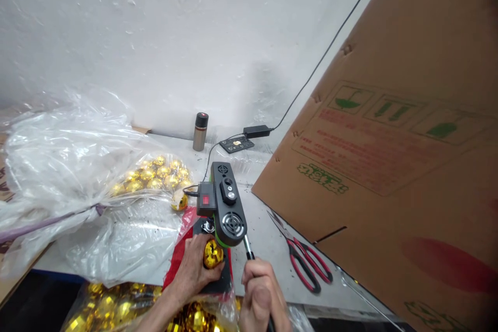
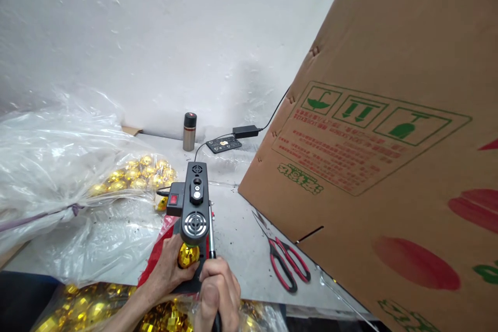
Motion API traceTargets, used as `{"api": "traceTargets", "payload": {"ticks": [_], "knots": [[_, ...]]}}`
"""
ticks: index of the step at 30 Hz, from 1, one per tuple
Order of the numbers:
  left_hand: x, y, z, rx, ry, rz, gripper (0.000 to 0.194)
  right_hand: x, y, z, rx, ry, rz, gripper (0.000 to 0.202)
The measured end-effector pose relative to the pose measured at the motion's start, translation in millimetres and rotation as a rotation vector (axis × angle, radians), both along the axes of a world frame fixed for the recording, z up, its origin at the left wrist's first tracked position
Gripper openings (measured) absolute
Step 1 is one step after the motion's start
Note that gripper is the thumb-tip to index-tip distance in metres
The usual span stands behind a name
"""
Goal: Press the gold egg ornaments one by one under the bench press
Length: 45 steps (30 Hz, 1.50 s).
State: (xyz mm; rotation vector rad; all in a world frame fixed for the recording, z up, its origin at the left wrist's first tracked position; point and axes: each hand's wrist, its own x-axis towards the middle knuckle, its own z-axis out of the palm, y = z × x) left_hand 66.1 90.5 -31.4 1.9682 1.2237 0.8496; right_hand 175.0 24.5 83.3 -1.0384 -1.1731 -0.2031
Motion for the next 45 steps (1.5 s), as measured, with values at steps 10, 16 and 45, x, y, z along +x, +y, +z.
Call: {"api": "traceTargets", "payload": {"ticks": [10,16,45], "knots": [[-0.6,0.3,-5.8,-0.003,0.002,0.0,0.041,-1.3,4.7,-20.2,0.046,-0.01,-0.009,0.042],[-0.2,-0.4,-7.9,0.026,0.017,-0.005,0.036,-1.2,6.8,-23.3,0.085,-0.002,0.022,0.041],[2.6,1.9,-10.2,0.06,0.026,0.02,0.041,-11.0,6.9,-60.4,0.083,0.035,-0.062,0.039]]}}
